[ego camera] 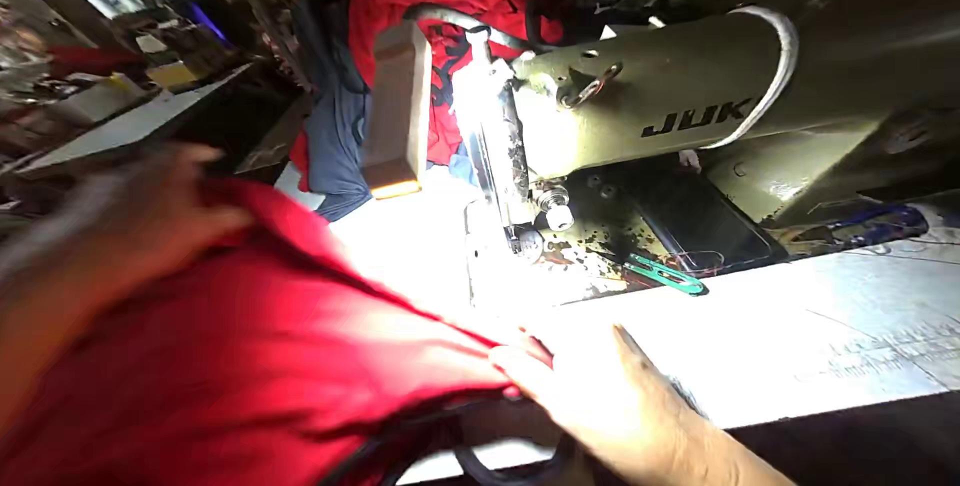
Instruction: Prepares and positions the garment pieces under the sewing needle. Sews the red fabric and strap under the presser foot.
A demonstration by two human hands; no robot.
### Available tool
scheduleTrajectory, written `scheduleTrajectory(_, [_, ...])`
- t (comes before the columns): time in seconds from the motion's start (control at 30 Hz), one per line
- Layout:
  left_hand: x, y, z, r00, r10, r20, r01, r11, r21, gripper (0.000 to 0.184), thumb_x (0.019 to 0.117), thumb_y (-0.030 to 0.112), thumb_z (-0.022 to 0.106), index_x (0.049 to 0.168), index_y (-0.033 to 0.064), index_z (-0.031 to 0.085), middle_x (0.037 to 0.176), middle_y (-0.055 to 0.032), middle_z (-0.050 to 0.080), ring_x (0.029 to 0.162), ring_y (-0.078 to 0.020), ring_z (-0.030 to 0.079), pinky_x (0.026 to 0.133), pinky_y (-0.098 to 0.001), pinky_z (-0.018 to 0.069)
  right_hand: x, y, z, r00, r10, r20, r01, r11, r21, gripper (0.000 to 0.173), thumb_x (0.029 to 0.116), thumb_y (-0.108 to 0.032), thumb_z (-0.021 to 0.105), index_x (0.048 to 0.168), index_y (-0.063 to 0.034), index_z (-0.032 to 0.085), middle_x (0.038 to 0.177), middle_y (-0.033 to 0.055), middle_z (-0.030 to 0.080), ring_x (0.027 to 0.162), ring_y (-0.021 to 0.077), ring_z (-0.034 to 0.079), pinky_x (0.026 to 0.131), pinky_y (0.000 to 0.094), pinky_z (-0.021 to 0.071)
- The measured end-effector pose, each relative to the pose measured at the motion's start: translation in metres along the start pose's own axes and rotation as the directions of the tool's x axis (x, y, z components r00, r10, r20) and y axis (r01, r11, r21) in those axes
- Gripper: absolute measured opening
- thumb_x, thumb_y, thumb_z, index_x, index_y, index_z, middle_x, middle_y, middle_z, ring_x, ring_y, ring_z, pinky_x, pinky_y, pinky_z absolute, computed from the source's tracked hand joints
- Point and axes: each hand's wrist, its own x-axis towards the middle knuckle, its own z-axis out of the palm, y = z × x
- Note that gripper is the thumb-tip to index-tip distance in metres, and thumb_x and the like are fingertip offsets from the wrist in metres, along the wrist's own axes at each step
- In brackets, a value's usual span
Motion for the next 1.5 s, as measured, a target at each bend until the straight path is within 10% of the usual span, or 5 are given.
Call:
scheduleTrajectory(0.27, [-0.1, 0.092, 0.161, 0.944, 0.322, 0.07, -0.305, 0.935, -0.18, 0.067, 0.1039, 0.057, 0.033, 0.153, 0.0137, 0.051, 0.16, -0.0073, 0.044, 0.151, -0.0253, 0.036, 0.122, -0.0567, 0.0262, -0.012, 0.054, 0.005, 0.953, 0.237, -0.187, -0.141, 0.897, 0.419, 0.015, 0.1011, -0.013, 0.056, 0.104, -0.0122, 0.07, 0.069, -0.0082, 0.061, 0.054, -0.0008, 0.055, 0.048, 0.0134, 0.0468])
scheduleTrajectory(0.7, [-0.094, 0.107, 0.128, 0.998, 0.046, -0.038, -0.059, 0.681, -0.73, 0.024, 0.1048, 0.015, 0.05, 0.11, 0.0079, 0.072, 0.106, 0.003, 0.07, 0.096, -0.0009, 0.065, 0.084, -0.02, 0.0541, -0.013, 0.054, 0.009, 0.982, 0.126, -0.139, -0.1, 0.979, 0.177, 0.012, 0.0954, -0.022, 0.06, 0.099, -0.0192, 0.071, 0.076, -0.0142, 0.059, 0.061, -0.007, 0.05, 0.053, 0.0083, 0.0418])
scheduleTrajectory(0.9, [-0.145, 0.177, 0.116, 0.913, 0.405, 0.053, -0.33, 0.807, -0.489, 0.034, 0.0915, 0.045, 0.067, 0.091, 0.0106, 0.071, 0.083, -0.0025, 0.065, 0.074, -0.0148, 0.066, 0.059, -0.0345, 0.0544, -0.013, 0.056, 0.007, 0.982, 0.168, -0.088, -0.146, 0.966, 0.215, 0.015, 0.0979, -0.021, 0.06, 0.107, -0.0138, 0.07, 0.084, -0.0094, 0.067, 0.068, -0.0028, 0.06, 0.059, 0.0138, 0.0517])
scheduleTrajectory(1.03, [-0.16, 0.201, 0.13, 0.907, 0.419, 0.042, -0.39, 0.874, -0.291, 0.027, 0.0903, 0.028, 0.06, 0.093, 0.004, 0.072, 0.085, -0.0111, 0.067, 0.069, -0.0247, 0.069, 0.048, -0.0363, 0.0505, -0.011, 0.061, 0.002, 0.988, 0.144, -0.053, -0.127, 0.963, 0.237, 0.018, 0.1002, -0.014, 0.056, 0.111, -0.0031, 0.066, 0.082, -0.0101, 0.063, 0.066, -0.0072, 0.055, 0.058, 0.0102, 0.0471])
scheduleTrajectory(1.5, [-0.137, 0.183, 0.103, 0.867, 0.441, 0.233, -0.281, 0.818, -0.502, 0.024, 0.1011, 0.017, 0.055, 0.102, -0.0016, 0.07, 0.094, -0.0145, 0.066, 0.085, -0.0246, 0.068, 0.073, -0.0385, 0.0567, -0.012, 0.055, -0.003, 0.987, 0.158, -0.012, -0.15, 0.956, 0.252, 0.02, 0.0963, -0.007, 0.057, 0.113, 0.0024, 0.062, 0.083, -0.0103, 0.063, 0.067, -0.0088, 0.054, 0.059, 0.0095, 0.0464])
